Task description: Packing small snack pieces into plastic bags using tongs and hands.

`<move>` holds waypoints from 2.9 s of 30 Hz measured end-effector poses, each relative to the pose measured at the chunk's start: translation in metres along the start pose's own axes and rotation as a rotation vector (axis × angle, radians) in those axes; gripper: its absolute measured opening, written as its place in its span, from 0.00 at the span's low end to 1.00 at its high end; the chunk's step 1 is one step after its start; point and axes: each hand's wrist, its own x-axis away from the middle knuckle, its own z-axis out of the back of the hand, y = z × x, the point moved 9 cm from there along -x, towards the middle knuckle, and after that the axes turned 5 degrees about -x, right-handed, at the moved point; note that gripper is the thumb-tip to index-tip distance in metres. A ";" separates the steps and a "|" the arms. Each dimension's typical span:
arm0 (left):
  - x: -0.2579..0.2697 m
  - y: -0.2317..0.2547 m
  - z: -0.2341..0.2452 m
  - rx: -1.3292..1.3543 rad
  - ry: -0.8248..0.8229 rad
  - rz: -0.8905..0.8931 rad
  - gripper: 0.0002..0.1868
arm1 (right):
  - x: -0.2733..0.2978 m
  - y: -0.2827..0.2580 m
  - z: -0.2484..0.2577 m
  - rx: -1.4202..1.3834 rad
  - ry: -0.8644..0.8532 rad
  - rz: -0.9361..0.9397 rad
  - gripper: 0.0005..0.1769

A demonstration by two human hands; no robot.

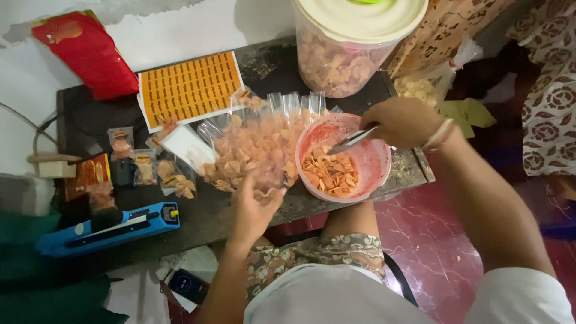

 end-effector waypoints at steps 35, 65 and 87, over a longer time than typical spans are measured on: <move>-0.039 0.053 -0.056 -0.292 0.015 -0.082 0.27 | 0.079 0.015 0.086 -0.222 0.385 0.382 0.16; -0.047 0.079 -0.072 -0.439 -0.353 -0.117 0.32 | 0.090 0.007 0.093 -0.036 0.142 0.095 0.15; -0.053 0.093 -0.080 -0.237 -0.579 -0.067 0.38 | 0.084 -0.050 0.090 0.139 -0.059 0.037 0.18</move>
